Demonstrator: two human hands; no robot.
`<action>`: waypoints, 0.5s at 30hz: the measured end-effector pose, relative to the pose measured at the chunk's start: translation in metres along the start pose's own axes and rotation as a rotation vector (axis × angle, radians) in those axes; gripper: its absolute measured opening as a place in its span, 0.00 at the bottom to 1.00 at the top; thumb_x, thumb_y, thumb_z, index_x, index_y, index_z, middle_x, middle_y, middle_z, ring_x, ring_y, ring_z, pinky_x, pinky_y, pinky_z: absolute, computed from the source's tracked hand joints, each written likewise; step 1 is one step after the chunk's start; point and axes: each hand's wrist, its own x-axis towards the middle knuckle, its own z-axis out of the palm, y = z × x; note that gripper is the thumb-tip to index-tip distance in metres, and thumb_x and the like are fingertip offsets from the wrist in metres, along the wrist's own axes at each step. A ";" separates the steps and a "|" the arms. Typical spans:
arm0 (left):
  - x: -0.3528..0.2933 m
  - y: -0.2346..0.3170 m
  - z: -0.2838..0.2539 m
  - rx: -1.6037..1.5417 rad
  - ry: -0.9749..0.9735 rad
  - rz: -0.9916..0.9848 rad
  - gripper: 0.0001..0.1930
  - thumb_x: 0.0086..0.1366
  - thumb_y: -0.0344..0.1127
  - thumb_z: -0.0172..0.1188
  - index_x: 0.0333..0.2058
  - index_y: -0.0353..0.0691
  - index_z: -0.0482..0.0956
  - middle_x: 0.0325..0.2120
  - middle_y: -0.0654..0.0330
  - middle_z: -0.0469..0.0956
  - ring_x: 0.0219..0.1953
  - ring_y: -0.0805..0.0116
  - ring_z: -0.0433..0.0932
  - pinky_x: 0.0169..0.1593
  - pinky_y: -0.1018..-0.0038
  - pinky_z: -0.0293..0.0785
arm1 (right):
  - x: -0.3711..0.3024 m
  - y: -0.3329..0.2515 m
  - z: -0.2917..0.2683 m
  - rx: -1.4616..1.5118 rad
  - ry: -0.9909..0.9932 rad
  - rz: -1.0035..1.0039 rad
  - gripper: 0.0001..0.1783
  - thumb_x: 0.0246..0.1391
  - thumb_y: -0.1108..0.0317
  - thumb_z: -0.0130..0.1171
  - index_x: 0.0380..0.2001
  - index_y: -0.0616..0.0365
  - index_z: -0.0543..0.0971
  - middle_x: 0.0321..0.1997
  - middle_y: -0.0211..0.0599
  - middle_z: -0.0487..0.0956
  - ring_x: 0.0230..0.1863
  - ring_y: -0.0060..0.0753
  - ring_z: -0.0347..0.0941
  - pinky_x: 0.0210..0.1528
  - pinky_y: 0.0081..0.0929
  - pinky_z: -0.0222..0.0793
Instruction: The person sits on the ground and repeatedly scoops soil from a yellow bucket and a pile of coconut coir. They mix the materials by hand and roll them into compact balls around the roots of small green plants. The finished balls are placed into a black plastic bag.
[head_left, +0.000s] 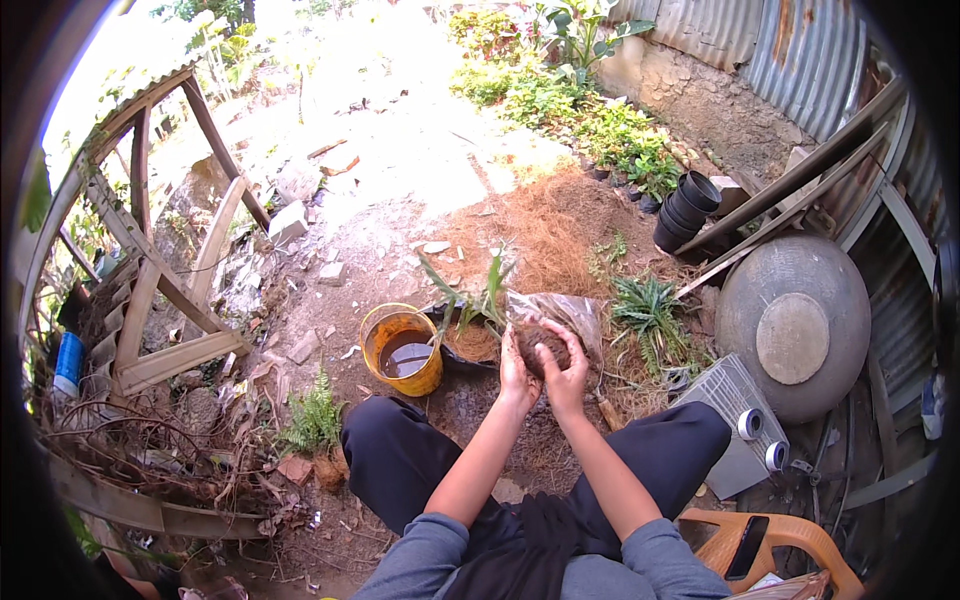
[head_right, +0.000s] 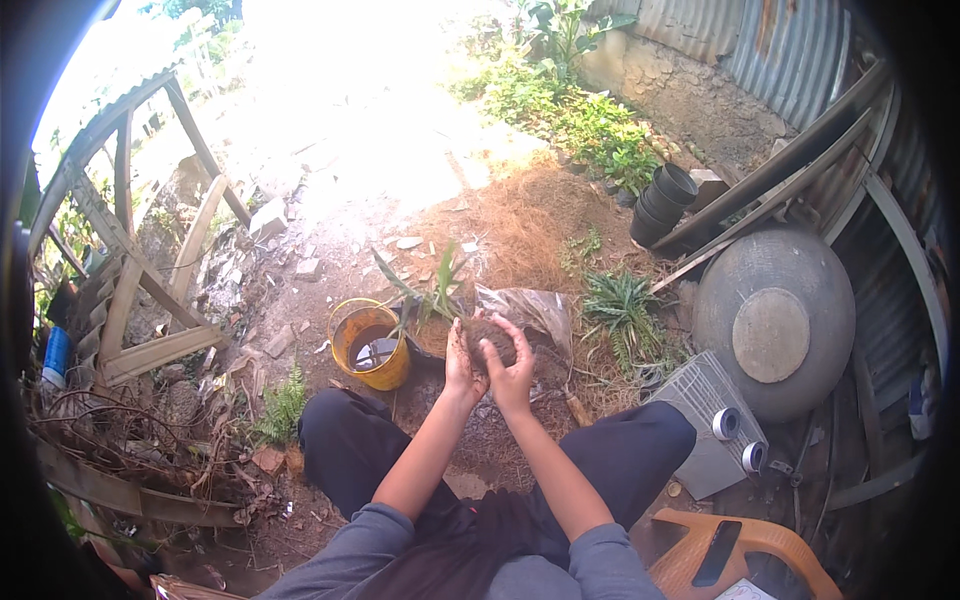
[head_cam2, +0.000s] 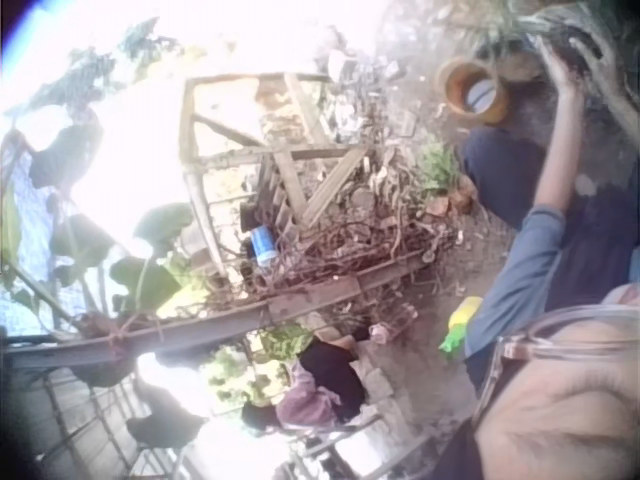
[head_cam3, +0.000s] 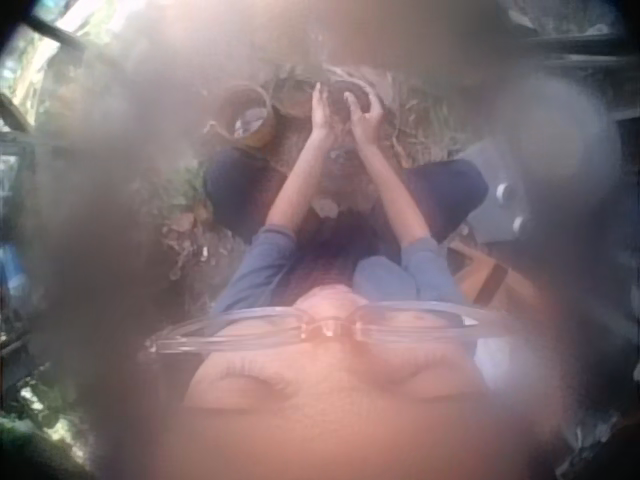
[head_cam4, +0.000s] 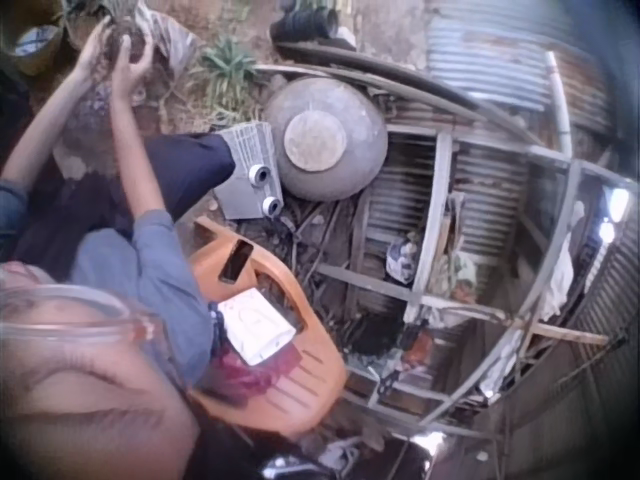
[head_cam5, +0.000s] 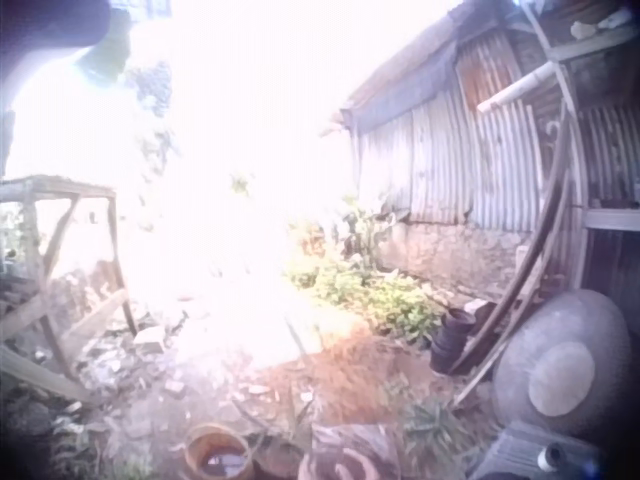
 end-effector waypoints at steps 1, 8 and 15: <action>-0.001 0.000 0.002 -0.098 0.008 -0.029 0.25 0.66 0.53 0.33 0.52 0.42 0.64 0.48 0.56 0.68 0.52 0.64 0.66 0.57 0.67 0.60 | -0.003 -0.006 0.000 -0.246 -0.059 -0.173 0.18 0.46 0.72 0.57 0.43 0.63 0.72 0.48 0.43 0.71 0.54 0.37 0.64 0.58 0.32 0.55; -0.003 0.007 -0.015 -0.163 -0.093 -0.007 0.22 0.67 0.45 0.33 0.54 0.41 0.61 0.53 0.57 0.64 0.57 0.65 0.59 0.60 0.67 0.55 | 0.007 -0.057 0.014 -0.816 -0.384 -0.577 0.19 0.51 0.67 0.48 0.45 0.65 0.71 0.49 0.48 0.70 0.54 0.47 0.63 0.59 0.40 0.52; 0.001 0.005 -0.011 -0.017 -0.084 -0.028 0.20 0.67 0.45 0.38 0.52 0.40 0.64 0.49 0.56 0.67 0.52 0.66 0.65 0.56 0.72 0.60 | 0.006 -0.015 0.004 -0.664 -0.320 -0.477 0.17 0.51 0.71 0.44 0.44 0.64 0.72 0.47 0.49 0.71 0.53 0.50 0.63 0.57 0.39 0.56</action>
